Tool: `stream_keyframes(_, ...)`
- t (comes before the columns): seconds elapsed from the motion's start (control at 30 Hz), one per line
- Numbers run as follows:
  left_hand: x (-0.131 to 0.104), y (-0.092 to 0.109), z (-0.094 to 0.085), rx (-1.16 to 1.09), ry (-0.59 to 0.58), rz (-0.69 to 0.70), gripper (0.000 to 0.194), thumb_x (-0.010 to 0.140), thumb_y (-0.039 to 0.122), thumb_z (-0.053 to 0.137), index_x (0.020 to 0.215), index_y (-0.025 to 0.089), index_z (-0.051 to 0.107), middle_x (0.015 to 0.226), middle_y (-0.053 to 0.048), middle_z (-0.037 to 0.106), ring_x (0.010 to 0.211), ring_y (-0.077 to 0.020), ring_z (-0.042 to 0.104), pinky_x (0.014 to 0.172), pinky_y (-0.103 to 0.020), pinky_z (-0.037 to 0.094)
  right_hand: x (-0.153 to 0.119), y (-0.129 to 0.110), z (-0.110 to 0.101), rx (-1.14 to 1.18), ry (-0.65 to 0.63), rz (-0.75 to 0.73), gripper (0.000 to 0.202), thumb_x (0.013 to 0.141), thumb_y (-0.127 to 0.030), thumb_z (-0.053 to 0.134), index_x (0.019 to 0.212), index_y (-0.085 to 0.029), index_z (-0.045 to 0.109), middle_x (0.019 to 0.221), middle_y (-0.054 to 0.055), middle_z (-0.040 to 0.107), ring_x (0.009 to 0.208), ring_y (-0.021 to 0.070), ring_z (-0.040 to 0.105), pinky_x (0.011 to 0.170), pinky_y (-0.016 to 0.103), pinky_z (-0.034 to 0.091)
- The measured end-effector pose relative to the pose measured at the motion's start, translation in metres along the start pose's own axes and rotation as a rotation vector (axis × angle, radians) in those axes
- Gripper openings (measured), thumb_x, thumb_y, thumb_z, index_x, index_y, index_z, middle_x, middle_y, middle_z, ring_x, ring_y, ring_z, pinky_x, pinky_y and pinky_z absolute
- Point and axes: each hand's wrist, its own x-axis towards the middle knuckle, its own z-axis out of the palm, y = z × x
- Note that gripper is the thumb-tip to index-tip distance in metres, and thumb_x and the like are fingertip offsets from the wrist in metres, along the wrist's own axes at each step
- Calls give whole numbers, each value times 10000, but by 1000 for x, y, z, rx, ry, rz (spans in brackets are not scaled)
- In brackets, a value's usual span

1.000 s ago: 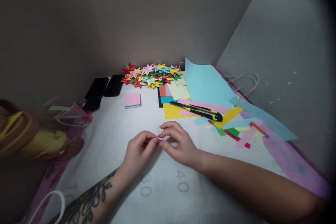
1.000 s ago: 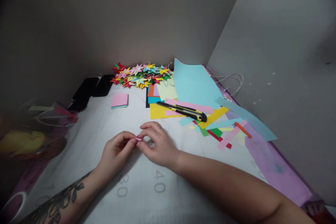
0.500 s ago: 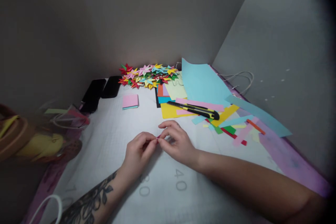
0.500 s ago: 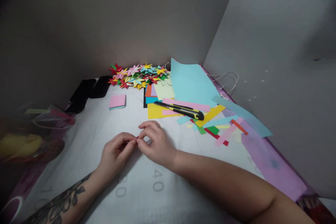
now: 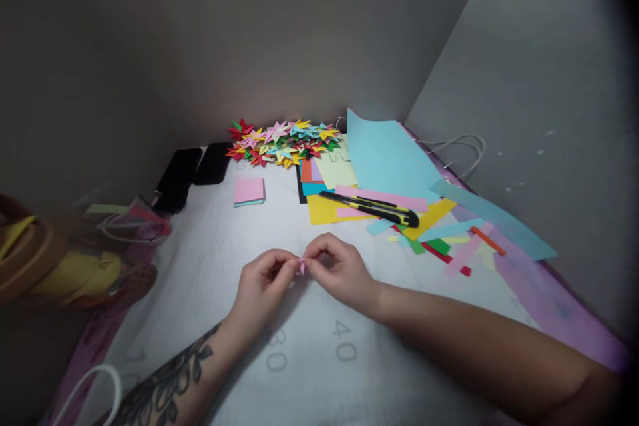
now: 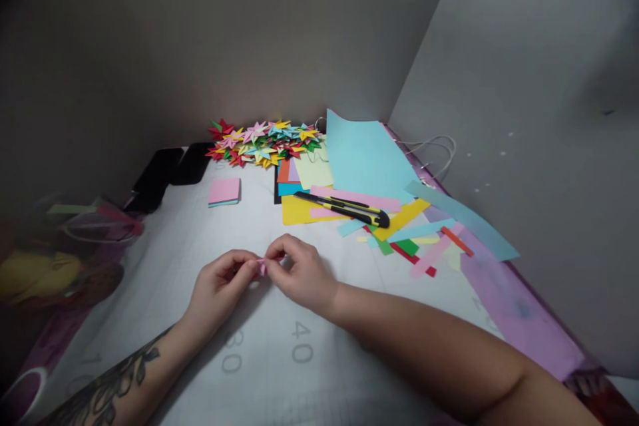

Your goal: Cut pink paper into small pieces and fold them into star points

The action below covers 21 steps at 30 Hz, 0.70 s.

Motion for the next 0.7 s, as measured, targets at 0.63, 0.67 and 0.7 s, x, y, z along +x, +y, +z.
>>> stream_keyframes(0.63,6,-4,8,-33,-51,-45,119,794,285,606,814,180,555,744,17,582,659,-105,526,593,-215,410,4,-1,1,31,-29,154,112,731,-137,563,770,-218,497,713,-42,553,655,113,542,608,235,438)
stream_keyframes(0.67,7,-5,9,-57,-52,-47,136,778,275,621,841,181,547,746,19,575,658,-104,525,593,-215,411,5,-1,1,40,-27,155,116,729,-134,562,775,-218,495,717,-42,552,659,114,542,611,235,438)
stream_keyframes(0.7,7,-6,9,-85,-54,-52,171,762,260,634,879,182,537,743,23,566,654,-103,524,593,-214,414,5,-1,1,50,-27,154,119,729,-132,558,780,-218,493,722,-42,552,663,114,543,614,236,438)
